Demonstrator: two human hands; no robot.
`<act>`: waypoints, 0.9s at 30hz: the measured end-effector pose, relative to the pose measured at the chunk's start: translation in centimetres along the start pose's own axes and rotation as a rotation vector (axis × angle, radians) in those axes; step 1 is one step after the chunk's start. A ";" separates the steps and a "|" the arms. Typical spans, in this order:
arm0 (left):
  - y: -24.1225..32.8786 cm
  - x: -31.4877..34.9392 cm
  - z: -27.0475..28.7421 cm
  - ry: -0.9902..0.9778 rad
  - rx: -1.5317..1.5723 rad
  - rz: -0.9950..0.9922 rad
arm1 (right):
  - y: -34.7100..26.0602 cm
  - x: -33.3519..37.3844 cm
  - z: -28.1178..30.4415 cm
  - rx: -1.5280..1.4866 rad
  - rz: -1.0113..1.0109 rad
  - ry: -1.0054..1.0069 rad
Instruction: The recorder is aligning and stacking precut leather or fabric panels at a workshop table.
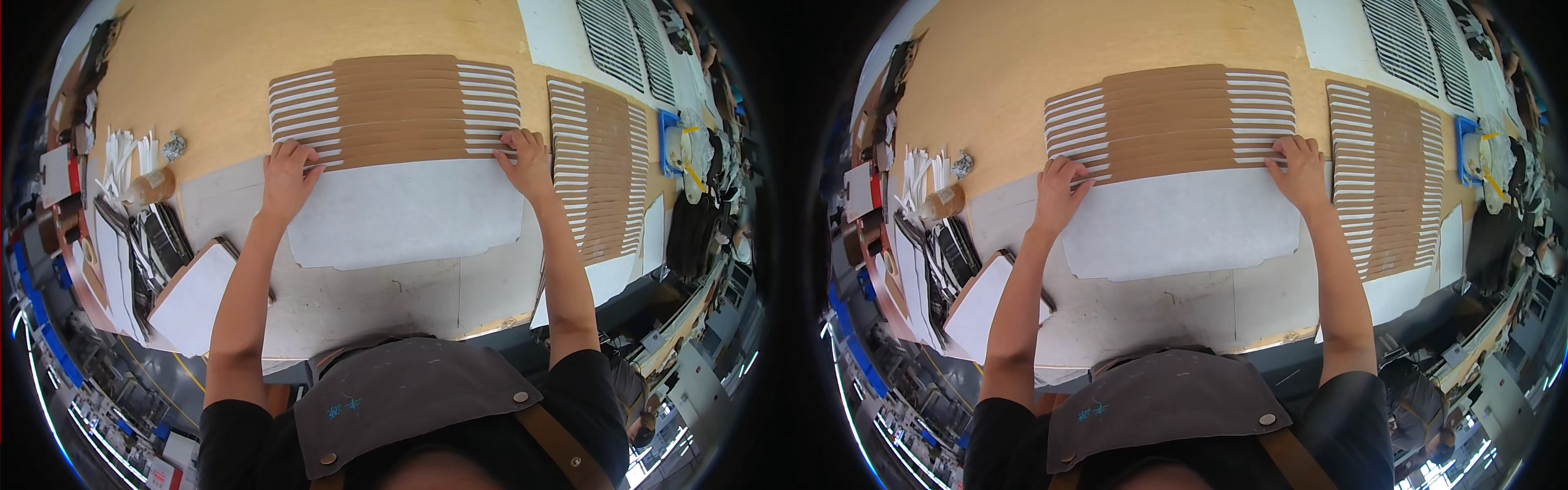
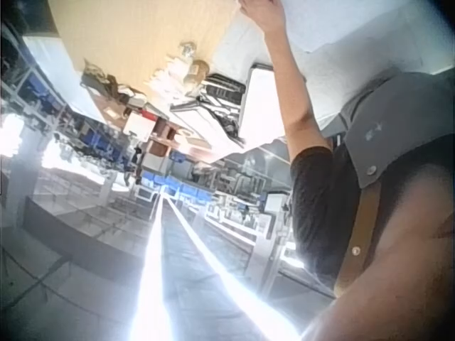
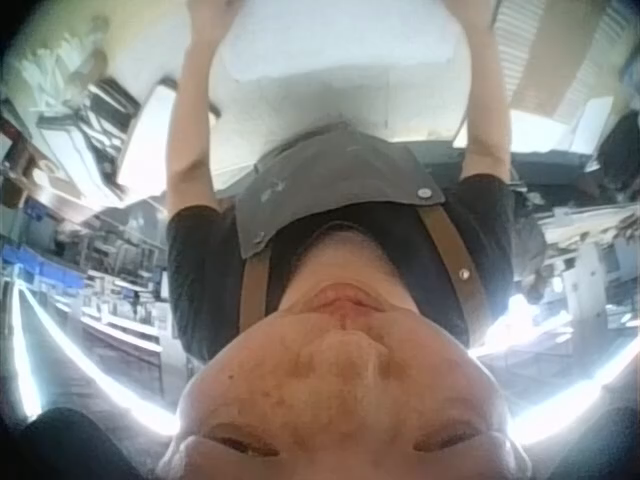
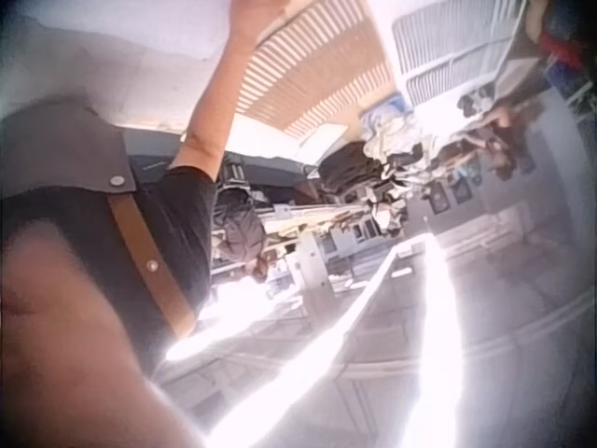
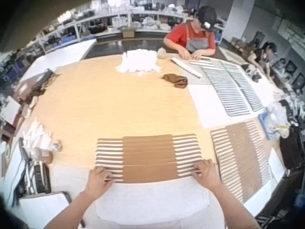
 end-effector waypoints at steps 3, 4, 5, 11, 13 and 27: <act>-0.3 -0.4 0.2 -0.062 0.053 0.017 | 0.1 -0.4 0.6 0.019 0.048 -0.042; -0.5 -0.5 0.2 -0.102 0.111 0.029 | 0.3 -0.4 0.6 -0.116 0.041 -0.068; -0.4 -0.5 0.2 -0.101 0.110 0.031 | 0.4 -0.4 0.6 -0.252 0.034 -0.093; -1.5 -0.2 0.9 -0.144 0.313 0.030 | 2.0 0.5 0.7 -0.378 -0.154 -0.126; -2.1 0.7 2.0 -0.050 0.318 0.167 | 3.7 1.0 0.7 -0.356 -0.288 -0.261; -3.3 4.9 2.1 0.010 0.648 0.765 | 4.3 3.2 -1.0 -0.573 -0.517 -0.322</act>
Point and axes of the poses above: each hand's wrist, its own x-axis away from the middle knuckle, its own z-axis out of the back of the hand, y = z × x, the point moved 1 cm from there along -x, towards the middle knuckle, and after that the axes turned 11 degrees about x, right-handed, at the moved point
